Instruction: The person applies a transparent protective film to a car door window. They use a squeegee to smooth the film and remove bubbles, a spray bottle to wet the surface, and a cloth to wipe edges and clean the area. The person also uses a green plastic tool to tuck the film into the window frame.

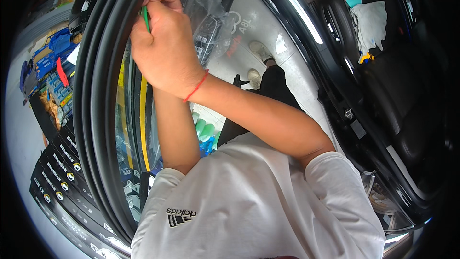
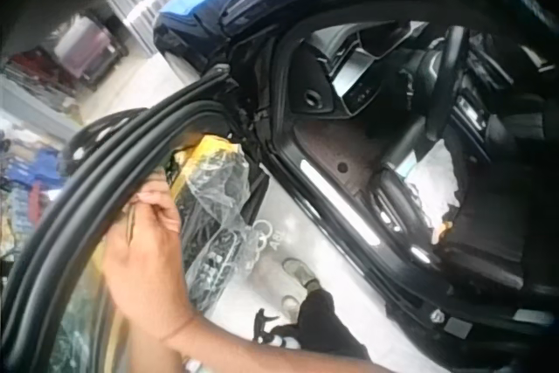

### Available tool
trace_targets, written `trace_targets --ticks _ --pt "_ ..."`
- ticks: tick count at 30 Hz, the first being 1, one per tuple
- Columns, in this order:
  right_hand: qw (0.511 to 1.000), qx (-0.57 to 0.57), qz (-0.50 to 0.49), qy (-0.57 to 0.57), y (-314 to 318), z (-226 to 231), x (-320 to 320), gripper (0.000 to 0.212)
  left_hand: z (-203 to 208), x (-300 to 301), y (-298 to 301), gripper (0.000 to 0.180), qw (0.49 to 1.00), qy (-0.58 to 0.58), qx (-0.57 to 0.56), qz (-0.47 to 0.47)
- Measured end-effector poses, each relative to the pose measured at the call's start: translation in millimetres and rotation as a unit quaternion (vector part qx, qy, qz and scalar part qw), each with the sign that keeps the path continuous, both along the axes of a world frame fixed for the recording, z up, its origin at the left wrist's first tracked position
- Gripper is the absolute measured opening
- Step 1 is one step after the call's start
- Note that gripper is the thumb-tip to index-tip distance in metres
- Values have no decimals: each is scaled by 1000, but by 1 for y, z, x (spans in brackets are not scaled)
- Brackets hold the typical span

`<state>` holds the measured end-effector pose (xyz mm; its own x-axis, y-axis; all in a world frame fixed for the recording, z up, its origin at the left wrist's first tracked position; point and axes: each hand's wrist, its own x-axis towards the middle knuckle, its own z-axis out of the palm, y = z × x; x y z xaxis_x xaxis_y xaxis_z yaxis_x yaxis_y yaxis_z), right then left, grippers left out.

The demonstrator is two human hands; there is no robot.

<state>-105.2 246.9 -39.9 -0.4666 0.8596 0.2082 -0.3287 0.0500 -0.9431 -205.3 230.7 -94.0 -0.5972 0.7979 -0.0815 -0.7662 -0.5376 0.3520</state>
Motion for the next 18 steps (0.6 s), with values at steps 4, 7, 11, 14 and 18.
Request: trace_targets --ticks 4,7,11,14,18 --pt "991 -55 103 -63 17 5 11 9 -7 19 -13 28 996 68 -42 39" --pt "937 -215 274 -38 36 10 22 20 -13 25 -19 29 988 128 -57 61" --pt "771 -481 417 17 31 12 35 28 -9 27 -49 31 976 189 -62 91" --pt "823 -434 366 -7 -2 18 43 12 -4 33 -80 33 984 146 -61 84" --pt "816 -411 407 -4 -54 19 67 10 35 91 -113 11 980 -117 27 159"
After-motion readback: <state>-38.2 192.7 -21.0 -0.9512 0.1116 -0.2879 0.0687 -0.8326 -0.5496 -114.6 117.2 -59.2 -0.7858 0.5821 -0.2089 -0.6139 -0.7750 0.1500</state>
